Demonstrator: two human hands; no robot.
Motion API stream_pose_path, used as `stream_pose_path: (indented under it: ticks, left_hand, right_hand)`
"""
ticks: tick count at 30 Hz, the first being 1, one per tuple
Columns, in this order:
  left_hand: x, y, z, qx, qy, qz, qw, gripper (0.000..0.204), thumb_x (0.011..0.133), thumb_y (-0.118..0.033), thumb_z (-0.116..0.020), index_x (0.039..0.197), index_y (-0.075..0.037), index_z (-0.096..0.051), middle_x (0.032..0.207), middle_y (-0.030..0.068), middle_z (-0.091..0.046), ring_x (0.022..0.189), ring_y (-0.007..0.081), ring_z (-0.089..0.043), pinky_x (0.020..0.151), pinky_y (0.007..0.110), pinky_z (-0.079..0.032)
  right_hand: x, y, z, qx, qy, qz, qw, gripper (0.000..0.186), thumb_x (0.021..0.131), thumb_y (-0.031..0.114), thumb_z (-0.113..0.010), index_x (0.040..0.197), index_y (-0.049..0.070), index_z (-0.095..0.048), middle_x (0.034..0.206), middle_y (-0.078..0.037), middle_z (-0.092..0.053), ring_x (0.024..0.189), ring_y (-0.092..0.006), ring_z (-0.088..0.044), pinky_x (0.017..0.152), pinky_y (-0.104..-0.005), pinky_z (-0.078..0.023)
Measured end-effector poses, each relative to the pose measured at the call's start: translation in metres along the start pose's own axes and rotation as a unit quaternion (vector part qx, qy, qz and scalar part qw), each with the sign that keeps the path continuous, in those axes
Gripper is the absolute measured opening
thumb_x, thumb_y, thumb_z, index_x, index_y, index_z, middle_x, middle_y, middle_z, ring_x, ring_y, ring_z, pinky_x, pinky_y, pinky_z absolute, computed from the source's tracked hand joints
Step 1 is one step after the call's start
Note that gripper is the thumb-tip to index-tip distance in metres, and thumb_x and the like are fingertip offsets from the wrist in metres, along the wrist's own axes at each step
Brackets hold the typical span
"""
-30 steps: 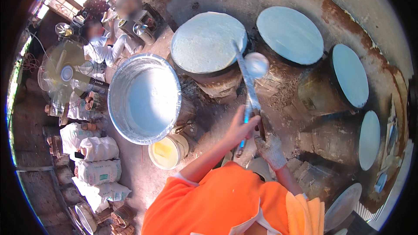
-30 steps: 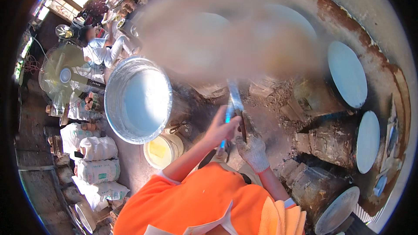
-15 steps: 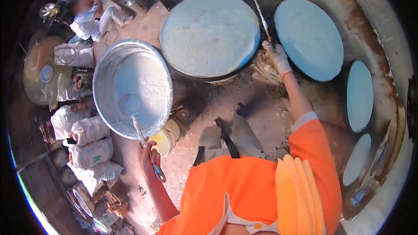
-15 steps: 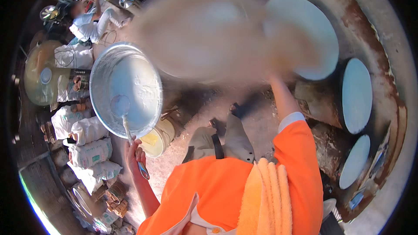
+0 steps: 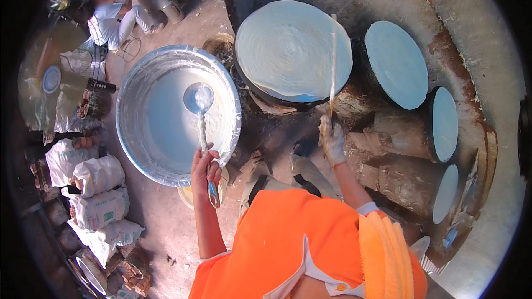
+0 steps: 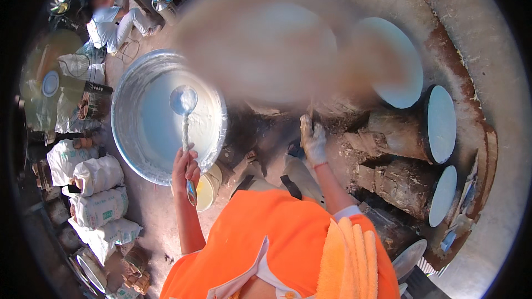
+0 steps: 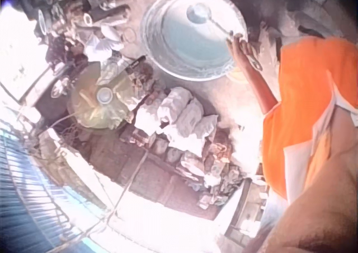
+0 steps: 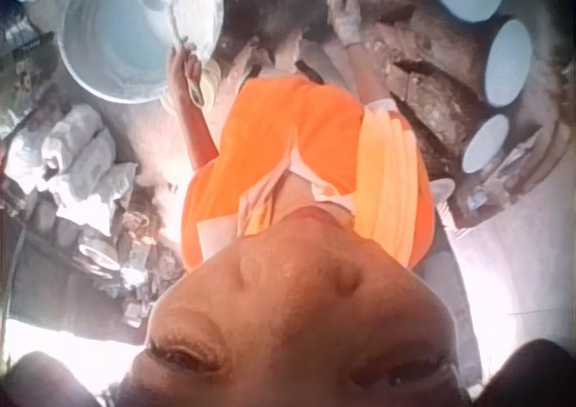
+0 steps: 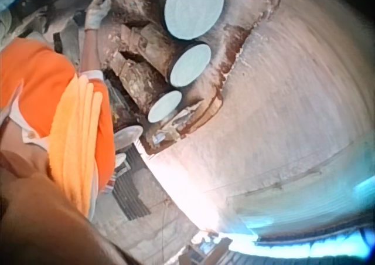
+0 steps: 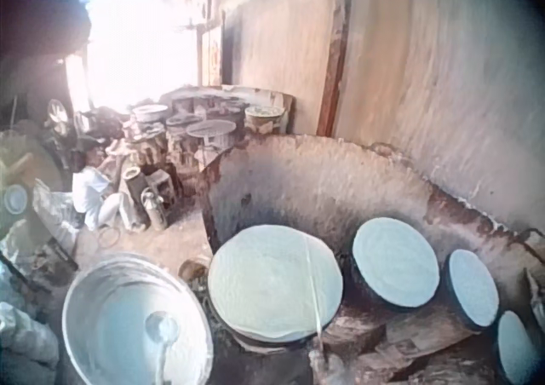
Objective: The person scoops batter from a large metal bowl and pours it onto several hot, round griddles. They use a long-handled wooden tool to spread the batter into thin, circular crepes. The person flips the crepes to cook both sides and stacks the finished ones on a nearby surface.
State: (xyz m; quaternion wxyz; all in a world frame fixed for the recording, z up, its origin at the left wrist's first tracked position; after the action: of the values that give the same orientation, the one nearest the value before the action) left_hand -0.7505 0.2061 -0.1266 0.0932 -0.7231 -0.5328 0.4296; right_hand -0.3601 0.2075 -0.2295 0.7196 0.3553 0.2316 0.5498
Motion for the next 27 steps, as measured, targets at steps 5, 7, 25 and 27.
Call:
stream_pose_path:
  ticks: [5, 7, 25, 27]
  left_hand:
    - [-0.008, -0.025, 0.019, 0.039, -0.021, -0.027, 0.999, 0.026, 0.093, -0.008, -0.038, 0.117, 0.002, -0.041, 0.079, 0.0061, -0.051, 0.039, 0.0016, -0.031, 0.034, 0.015, -0.028]
    - [-0.021, -0.032, 0.026, 0.009, -0.042, -0.030, 0.999, 0.023, 0.093, -0.012, -0.039, 0.114, -0.002, -0.042, 0.076, 0.0047, -0.050, 0.038, 0.0025, -0.030, 0.034, 0.017, -0.028]
    - [0.126, 0.078, 0.159, 0.070, -0.122, 0.113, 0.984, 0.012, 0.085, -0.009, -0.046, 0.077, -0.007, -0.036, 0.056, 0.0006, -0.036, 0.040, 0.0099, -0.035, 0.036, 0.027, -0.032]
    - [0.142, 0.054, 0.164, 0.052, -0.070, 0.060, 0.994, 0.014, 0.086, -0.010, -0.046, 0.079, -0.008, -0.035, 0.058, -0.0004, -0.036, 0.039, 0.0073, -0.033, 0.036, 0.024, -0.029]
  right_hand:
    - [-0.018, 0.091, -0.031, 0.203, 0.250, -0.163, 0.933, 0.027, 0.089, 0.025, -0.049, 0.105, 0.003, -0.052, 0.083, -0.002, -0.053, 0.063, -0.0086, -0.048, 0.052, -0.0213, -0.040]
    - [-0.037, 0.133, -0.053, 0.253, 0.377, -0.214, 0.865, 0.025, 0.088, 0.024, -0.049, 0.102, 0.003, -0.053, 0.078, -0.002, -0.052, 0.059, -0.0087, -0.048, 0.049, -0.0212, -0.039]
    - [-0.071, 0.129, -0.263, 0.204, 0.486, -0.374, 0.763, 0.038, 0.087, 0.025, -0.050, 0.122, 0.010, -0.047, 0.063, -0.007, -0.051, 0.047, -0.0192, -0.051, 0.040, -0.0312, -0.040]
    - [-0.031, 0.142, -0.263, 0.082, 0.463, 0.020, 0.882, 0.039, 0.088, 0.023, -0.045, 0.125, 0.012, -0.044, 0.088, -0.017, -0.061, 0.073, -0.0286, -0.061, 0.062, -0.0375, -0.049]
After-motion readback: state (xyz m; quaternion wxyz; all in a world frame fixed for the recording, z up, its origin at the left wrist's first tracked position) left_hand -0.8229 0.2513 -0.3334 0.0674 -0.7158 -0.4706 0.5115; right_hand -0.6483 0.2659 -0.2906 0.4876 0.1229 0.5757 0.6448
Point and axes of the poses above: each hand's wrist, its own x-axis towards the middle knuckle, its own z-axis out of the back of the hand, y = z × x, the point moved 6 cm from there along x, towards the middle knuckle
